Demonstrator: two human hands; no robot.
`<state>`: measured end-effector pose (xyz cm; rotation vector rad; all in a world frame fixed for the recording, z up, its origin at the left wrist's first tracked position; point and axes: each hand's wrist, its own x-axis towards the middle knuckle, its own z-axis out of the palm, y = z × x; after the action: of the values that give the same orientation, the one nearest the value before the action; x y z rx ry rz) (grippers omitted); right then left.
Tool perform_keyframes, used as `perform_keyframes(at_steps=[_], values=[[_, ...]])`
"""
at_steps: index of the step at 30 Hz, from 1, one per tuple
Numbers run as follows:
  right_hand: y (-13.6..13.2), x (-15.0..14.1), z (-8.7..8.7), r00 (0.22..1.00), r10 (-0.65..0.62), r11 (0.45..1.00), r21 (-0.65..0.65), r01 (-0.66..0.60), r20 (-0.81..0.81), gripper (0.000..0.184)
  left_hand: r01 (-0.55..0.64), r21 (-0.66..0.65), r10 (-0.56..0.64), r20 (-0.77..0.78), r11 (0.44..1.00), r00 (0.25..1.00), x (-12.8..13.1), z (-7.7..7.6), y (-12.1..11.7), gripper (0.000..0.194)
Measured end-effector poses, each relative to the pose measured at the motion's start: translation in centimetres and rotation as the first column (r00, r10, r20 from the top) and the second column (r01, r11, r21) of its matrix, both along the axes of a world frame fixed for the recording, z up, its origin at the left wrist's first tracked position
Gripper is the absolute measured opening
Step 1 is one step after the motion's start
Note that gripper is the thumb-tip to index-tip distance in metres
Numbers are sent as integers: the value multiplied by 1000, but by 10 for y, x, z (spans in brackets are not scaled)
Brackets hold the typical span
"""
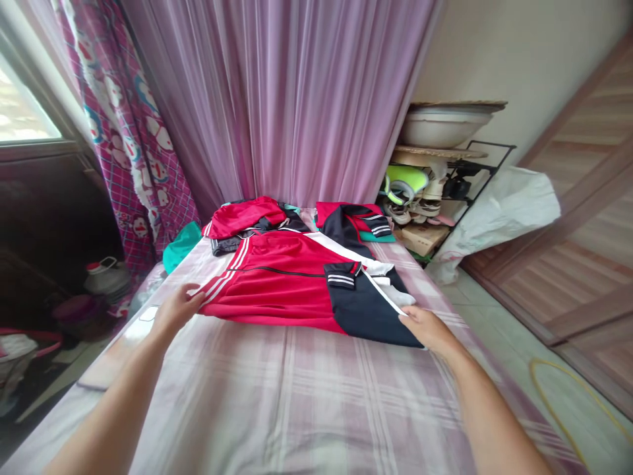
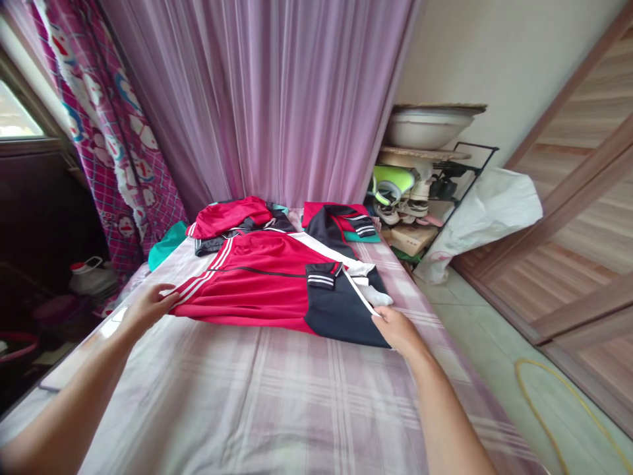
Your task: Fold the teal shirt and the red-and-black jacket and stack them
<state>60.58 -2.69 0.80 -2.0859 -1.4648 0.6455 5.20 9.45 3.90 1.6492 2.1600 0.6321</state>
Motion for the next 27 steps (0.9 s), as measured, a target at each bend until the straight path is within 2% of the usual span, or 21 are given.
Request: perform_keyframes(at_steps=[3,5,8,11,14,17,19,21,22,24,27], values=[[-6,-1,-9,993,-15,999,-47,21,114,20,-11,-106,-15,-236,994,972,1,-5,-10,53],[-10,-4,-14,985,-1,998,-60,11,172,23,4,-128,-40,-274,992,961,8,-9,-16,55],[-14,-1,-19,978,-48,998,-23,54,201,29,118,-13,-119,-191,993,974,16,-13,-24,57],[-12,10,-18,967,-151,988,43,146,206,35,306,127,-305,-24,944,952,13,-13,-32,62],[-8,17,-14,928,-207,977,22,211,310,37,448,165,-462,60,879,885,2,-13,-39,71],[-6,8,-7,881,-215,976,55,212,420,38,475,162,-487,36,865,873,-8,-14,-42,67],[-6,-8,1,858,-214,970,208,129,467,42,439,154,-446,10,885,895,-11,-18,-40,60],[-5,-34,12,853,-145,933,357,-50,501,41,371,148,-373,-11,917,928,-10,-21,-37,55],[-3,-50,17,856,-62,908,385,-165,514,40,335,157,-337,-14,929,941,-8,-22,-35,54],[-1,-84,25,837,158,861,342,-377,524,37,290,194,-301,26,937,953,-2,-23,-31,56],[-1,-129,31,720,493,766,149,-626,488,30,287,202,-332,240,936,912,7,-15,-25,64]])
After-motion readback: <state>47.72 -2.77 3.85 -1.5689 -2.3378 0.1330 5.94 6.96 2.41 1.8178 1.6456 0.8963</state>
